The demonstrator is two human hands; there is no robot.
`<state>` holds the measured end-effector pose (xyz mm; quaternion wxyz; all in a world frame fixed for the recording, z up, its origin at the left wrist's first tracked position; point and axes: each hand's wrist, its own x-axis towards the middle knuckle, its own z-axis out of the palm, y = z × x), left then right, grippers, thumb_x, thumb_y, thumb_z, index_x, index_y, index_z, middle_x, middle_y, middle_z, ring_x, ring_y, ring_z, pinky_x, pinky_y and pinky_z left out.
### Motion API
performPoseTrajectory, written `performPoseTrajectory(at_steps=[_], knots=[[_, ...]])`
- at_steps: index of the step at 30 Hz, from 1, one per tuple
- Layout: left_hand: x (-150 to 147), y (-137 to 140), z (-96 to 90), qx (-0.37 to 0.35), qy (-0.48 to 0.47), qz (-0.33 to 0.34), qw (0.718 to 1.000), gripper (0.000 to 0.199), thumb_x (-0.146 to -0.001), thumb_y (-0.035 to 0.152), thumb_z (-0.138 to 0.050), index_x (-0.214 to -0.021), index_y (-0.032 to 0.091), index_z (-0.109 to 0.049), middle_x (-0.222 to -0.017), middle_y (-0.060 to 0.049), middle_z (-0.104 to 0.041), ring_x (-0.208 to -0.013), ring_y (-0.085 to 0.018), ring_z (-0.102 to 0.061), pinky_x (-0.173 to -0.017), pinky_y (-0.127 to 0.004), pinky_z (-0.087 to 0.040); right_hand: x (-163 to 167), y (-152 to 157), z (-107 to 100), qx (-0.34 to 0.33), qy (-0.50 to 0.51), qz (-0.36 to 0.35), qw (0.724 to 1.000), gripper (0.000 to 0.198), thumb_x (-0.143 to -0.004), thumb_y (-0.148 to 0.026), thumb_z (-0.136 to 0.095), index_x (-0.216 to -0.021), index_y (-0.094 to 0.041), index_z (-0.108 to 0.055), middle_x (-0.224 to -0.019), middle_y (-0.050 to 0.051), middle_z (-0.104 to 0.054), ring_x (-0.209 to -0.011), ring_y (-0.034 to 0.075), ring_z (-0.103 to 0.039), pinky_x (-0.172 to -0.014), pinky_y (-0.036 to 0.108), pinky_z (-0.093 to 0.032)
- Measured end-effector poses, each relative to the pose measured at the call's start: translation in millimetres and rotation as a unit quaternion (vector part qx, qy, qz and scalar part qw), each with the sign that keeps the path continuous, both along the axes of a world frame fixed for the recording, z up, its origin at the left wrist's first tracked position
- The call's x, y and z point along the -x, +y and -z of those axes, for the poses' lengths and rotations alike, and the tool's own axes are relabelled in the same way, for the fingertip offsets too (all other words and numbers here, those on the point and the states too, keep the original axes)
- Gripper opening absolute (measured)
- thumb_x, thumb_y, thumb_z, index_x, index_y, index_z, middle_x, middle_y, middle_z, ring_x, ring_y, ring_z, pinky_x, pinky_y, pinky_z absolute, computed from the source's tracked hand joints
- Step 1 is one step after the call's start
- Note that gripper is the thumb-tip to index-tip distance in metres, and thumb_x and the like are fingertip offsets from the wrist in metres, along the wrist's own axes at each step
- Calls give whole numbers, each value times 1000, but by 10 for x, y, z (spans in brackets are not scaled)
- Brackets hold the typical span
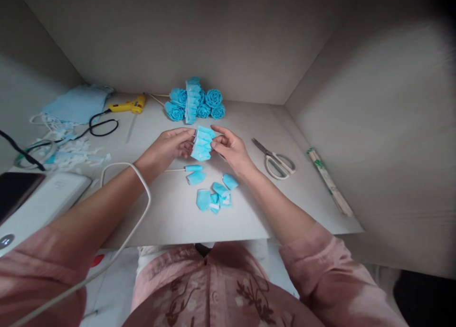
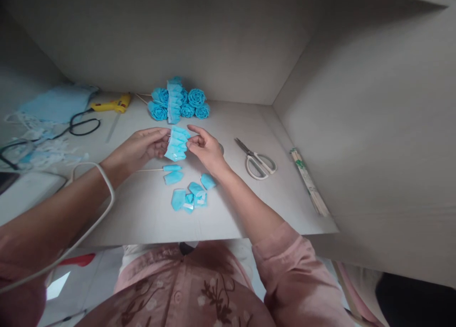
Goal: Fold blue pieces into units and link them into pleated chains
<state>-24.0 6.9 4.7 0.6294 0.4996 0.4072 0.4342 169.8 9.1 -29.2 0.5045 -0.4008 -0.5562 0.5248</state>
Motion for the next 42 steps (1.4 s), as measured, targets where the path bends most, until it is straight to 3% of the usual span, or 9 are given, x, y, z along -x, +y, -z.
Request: performPoseTrajectory(at_steps=[6, 15, 23, 28, 30, 33, 35, 38, 42], knots=[[41, -12, 15, -3, 34, -11, 999, 48, -65, 28, -81, -109, 17, -65, -69, 1, -63, -54, -9, -55, -52, -21, -42, -2, -1, 23, -13, -10, -4, 1000, 55, -71, -36, -75, -123, -27, -61, -83, -2, -69, -78, 15, -63, -82, 30, -50], [45, 37, 93, -27, 32, -31, 999, 48, -62, 20, -78, -107, 16, -62, -71, 2, -64, -50, -8, -53, -50, -21, -40, -9, -4, 30, 4, -2, -18, 1000, 56, -71, -42, -75, -122, -26, -61, -84, -1, -70, -79, 15, -64, -82, 31, -51], [37, 5, 72, -20, 50, -29, 998, 48, -63, 24, -79, -107, 16, -61, -68, 2, -63, -52, -9, -54, -52, -22, -42, -9, -10, 10, 3, -2, -24, 1000, 56, -68, -42, -77, -120, -26, -62, -82, -1, -69, -76, 15, -63, -76, 30, -51], [470, -1, -167, -85, 130, -57, 986, 42, -75, 31, -72, -114, 19, -62, -92, -5, -69, -70, -13, -62, -58, -24, -46, -32, -15, -32, 6, -19, 6, 1000, 52, -69, -41, -75, -117, -25, -63, -81, -1, -68, -72, 14, -60, -70, 29, -50], [755, -41, -304, -101, 190, -86, 973, 37, -79, 31, -68, -114, 18, -64, -90, -5, -69, -71, -14, -61, -63, -25, -47, -38, -21, -52, 12, -15, 14, 1000, 50, -68, -40, -74, -115, -25, -64, -82, 0, -67, -73, 15, -60, -69, 29, -49], [1189, -175, -428, -68, 266, -107, 956, 33, -78, 36, -69, -105, 16, -66, -81, -6, -69, -67, -15, -59, -63, -27, -46, -34, -23, -60, 17, -9, 16, 1000, 48, -68, -37, -73, -113, -24, -65, -83, 0, -67, -73, 15, -60, -71, 31, -49], [1450, -290, -416, -31, 317, -67, 946, 38, -72, 46, -71, -95, 15, -68, -77, -8, -69, -65, -17, -58, -61, -28, -46, -29, -17, -52, 19, -10, 18, 1000, 47, -68, -36, -72, -113, -25, -65, -81, -1, -67, -71, 14, -60, -71, 31, -49], [1757, -436, -288, 17, 380, 48, 923, 45, -69, 60, -68, -85, 17, -68, -75, -8, -69, -65, -19, -60, -62, -29, -48, -28, -3, -43, 18, -15, 20, 1000, 47, -67, -35, -71, -113, -24, -65, -78, -2, -66, -68, 13, -58, -70, 30, -49], [1894, -496, -132, 51, 492, 159, 854, 40, -79, 58, -56, -82, 19, -65, -77, -3, -67, -72, -17, -60, -68, -25, -48, -39, 8, -59, 18, -33, 22, 999, 47, -69, -34, -69, -114, -22, -64, -80, 0, -66, -68, 13, -59, -70, 31, -50]])
